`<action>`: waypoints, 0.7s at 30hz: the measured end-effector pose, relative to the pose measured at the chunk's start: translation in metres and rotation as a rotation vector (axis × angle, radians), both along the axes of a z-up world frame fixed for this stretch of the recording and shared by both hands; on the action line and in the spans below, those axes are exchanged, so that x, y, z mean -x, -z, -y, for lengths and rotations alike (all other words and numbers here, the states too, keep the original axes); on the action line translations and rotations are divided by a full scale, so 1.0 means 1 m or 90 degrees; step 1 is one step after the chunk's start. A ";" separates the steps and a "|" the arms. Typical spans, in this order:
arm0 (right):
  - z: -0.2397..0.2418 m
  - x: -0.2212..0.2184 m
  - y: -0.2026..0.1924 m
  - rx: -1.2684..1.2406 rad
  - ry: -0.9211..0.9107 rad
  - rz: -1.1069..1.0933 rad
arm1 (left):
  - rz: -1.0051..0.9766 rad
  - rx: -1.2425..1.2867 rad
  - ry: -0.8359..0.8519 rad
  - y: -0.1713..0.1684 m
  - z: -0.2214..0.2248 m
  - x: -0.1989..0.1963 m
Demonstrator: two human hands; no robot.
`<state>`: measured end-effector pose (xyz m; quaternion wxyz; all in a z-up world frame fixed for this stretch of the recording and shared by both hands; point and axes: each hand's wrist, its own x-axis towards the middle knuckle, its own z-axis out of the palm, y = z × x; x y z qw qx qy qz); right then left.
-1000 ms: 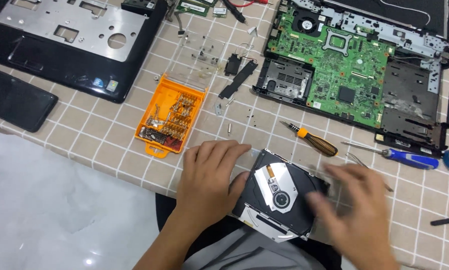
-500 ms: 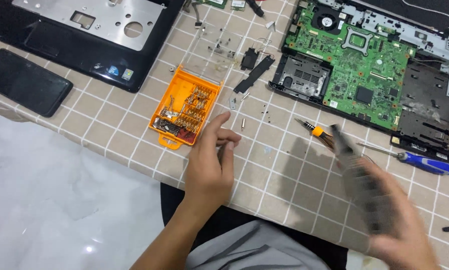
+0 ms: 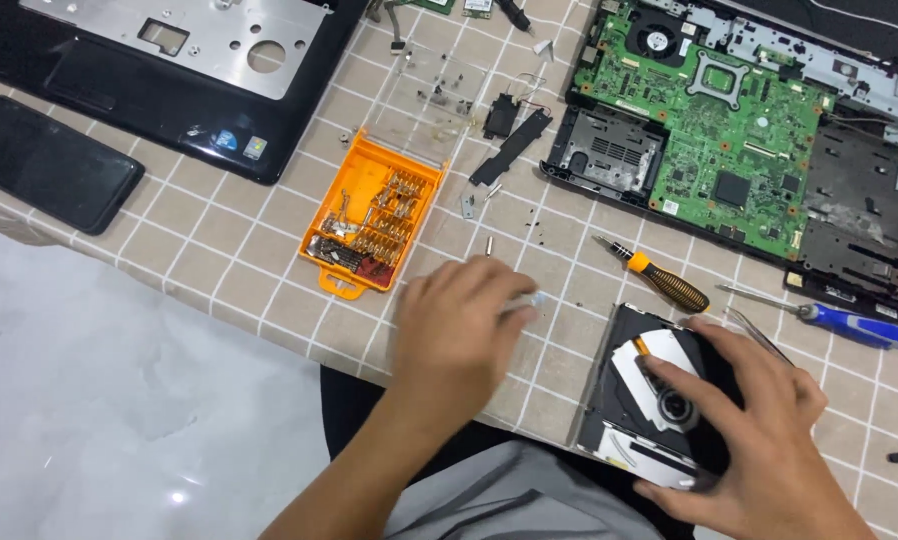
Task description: Disassembling an optical disk drive from a laptop using precision tools like a screwdriver and tweezers.
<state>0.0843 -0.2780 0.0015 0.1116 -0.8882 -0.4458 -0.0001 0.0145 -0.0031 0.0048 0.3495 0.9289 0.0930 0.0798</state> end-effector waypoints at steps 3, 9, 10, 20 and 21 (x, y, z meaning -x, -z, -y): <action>-0.002 0.001 0.006 0.017 0.007 0.005 | -0.003 -0.116 0.075 0.010 0.015 -0.018; 0.013 -0.005 -0.005 -0.113 0.028 -0.032 | 0.134 -0.208 0.085 0.029 0.030 -0.036; 0.014 -0.007 -0.006 -0.112 0.033 -0.034 | 0.133 -0.207 0.090 0.028 0.029 -0.036; 0.043 -0.026 0.011 -0.105 0.326 0.018 | 0.070 0.191 0.073 0.005 0.020 -0.027; 0.045 -0.026 0.014 -0.115 0.322 0.031 | 0.114 0.280 0.077 0.000 0.020 -0.024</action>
